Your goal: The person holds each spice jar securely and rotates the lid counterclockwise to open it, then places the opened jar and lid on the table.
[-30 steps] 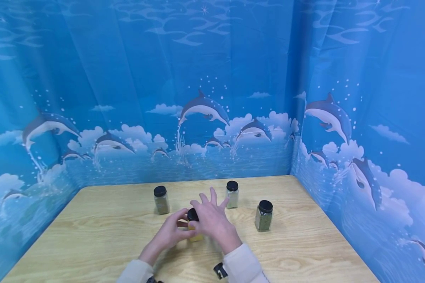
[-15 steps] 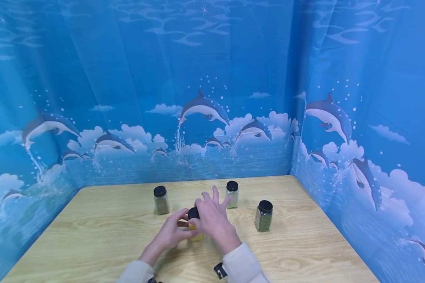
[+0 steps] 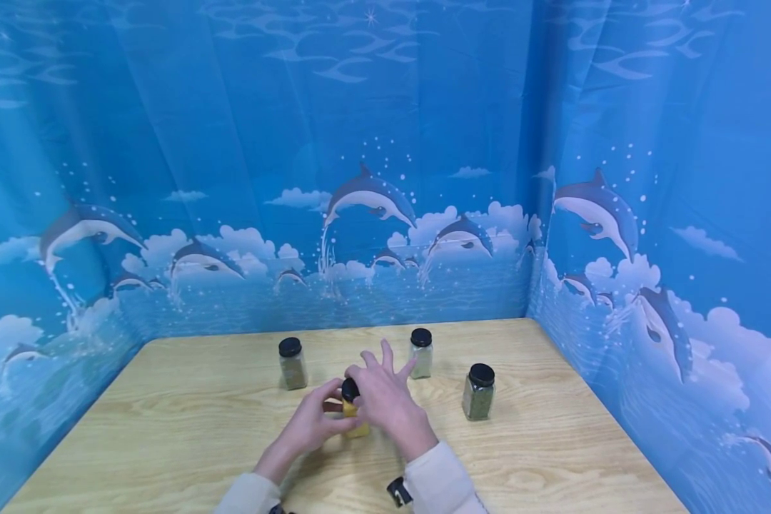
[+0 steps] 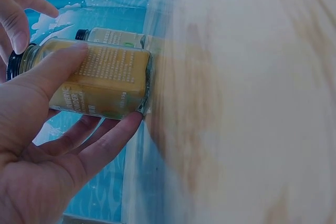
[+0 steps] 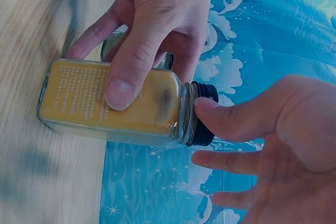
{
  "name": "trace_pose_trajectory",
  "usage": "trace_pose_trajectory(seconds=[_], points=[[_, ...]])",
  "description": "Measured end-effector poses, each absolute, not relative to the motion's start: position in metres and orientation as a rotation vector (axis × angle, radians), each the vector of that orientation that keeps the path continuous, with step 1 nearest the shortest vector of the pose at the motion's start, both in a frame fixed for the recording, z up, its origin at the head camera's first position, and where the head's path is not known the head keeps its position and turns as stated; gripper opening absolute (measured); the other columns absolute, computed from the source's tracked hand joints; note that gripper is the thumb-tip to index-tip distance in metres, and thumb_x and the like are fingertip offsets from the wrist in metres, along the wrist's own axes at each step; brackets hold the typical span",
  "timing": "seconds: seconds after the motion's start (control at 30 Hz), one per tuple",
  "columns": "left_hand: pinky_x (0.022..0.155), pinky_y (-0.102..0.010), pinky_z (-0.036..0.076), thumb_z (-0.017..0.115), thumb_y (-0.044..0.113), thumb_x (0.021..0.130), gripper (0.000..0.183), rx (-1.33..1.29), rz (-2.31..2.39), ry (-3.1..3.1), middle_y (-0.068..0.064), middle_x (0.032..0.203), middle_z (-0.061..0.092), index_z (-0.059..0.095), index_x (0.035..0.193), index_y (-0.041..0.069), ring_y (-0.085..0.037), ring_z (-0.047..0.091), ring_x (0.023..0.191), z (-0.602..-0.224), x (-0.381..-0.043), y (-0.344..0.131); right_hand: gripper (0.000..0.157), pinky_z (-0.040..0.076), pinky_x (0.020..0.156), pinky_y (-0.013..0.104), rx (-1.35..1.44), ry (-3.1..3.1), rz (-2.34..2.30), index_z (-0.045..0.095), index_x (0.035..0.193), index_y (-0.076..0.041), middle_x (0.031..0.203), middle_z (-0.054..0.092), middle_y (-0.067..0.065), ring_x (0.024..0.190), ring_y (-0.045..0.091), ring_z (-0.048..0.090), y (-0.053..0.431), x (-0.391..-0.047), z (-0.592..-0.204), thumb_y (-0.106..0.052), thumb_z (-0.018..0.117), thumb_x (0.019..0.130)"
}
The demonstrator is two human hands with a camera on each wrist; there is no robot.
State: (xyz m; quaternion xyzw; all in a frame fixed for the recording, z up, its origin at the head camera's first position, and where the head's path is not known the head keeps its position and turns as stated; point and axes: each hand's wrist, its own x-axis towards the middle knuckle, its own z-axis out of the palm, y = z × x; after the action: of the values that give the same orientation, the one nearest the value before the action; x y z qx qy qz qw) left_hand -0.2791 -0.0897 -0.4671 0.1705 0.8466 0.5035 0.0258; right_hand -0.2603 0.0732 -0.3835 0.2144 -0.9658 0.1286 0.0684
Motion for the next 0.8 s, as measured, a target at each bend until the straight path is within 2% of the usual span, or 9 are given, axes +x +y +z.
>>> trace_pose_trajectory(seconds=[0.17,0.33,0.47,0.67,0.8], points=[[0.084,-0.038,0.058,0.081,0.028,0.074,0.045,0.525,1.557,2.614,-0.008,0.112,0.062,0.058,0.113,0.027,-0.026,0.066,0.1,-0.4666,-0.2789,-0.0898,0.045,0.009,0.095,0.085,0.656,-2.907,0.402,0.061,0.122,-0.025,0.146,0.043,0.01,0.144,0.045,0.014,0.0741,-0.2603,-0.3838,-0.023,0.076,0.079],[0.083,-0.038,0.058,0.081,0.029,0.074,0.042,0.513,1.542,2.623,-0.008,0.112,0.062,0.058,0.11,0.027,-0.026,0.066,0.1,-0.4657,-0.2783,-0.0894,0.054,0.01,0.096,0.085,0.624,-2.874,0.385,0.058,0.126,-0.023,0.146,0.043,0.011,0.143,0.046,0.016,0.0748,-0.2623,-0.3855,-0.044,0.074,0.078],[0.082,-0.038,0.058,0.081,0.031,0.074,0.041,0.49,1.525,2.624,-0.007,0.112,0.062,0.058,0.109,0.028,-0.026,0.066,0.1,-0.4643,-0.2774,-0.0891,0.055,0.011,0.096,0.085,0.562,-2.838,0.362,0.063,0.117,-0.02,0.143,0.047,0.012,0.142,0.047,0.02,0.074,-0.2636,-0.3875,-0.055,0.071,0.076],[0.082,-0.039,0.058,0.081,0.031,0.074,0.041,0.452,1.511,2.612,-0.007,0.112,0.062,0.058,0.108,0.029,-0.026,0.066,0.1,-0.4624,-0.2766,-0.0887,0.049,0.009,0.097,0.085,0.525,-2.809,0.372,0.067,0.102,-0.018,0.137,0.053,0.011,0.142,0.046,0.021,0.0727,-0.266,-0.3904,-0.057,0.074,0.072],[0.082,-0.04,0.058,0.081,0.029,0.073,0.041,0.446,1.518,2.599,-0.007,0.11,0.06,0.059,0.107,0.028,-0.026,0.065,0.1,-0.4619,-0.2764,-0.0891,0.043,0.01,0.095,0.085,0.535,-2.803,0.369,0.068,0.098,-0.019,0.137,0.053,0.01,0.141,0.046,0.023,0.072,-0.2661,-0.3907,-0.052,0.076,0.072]])
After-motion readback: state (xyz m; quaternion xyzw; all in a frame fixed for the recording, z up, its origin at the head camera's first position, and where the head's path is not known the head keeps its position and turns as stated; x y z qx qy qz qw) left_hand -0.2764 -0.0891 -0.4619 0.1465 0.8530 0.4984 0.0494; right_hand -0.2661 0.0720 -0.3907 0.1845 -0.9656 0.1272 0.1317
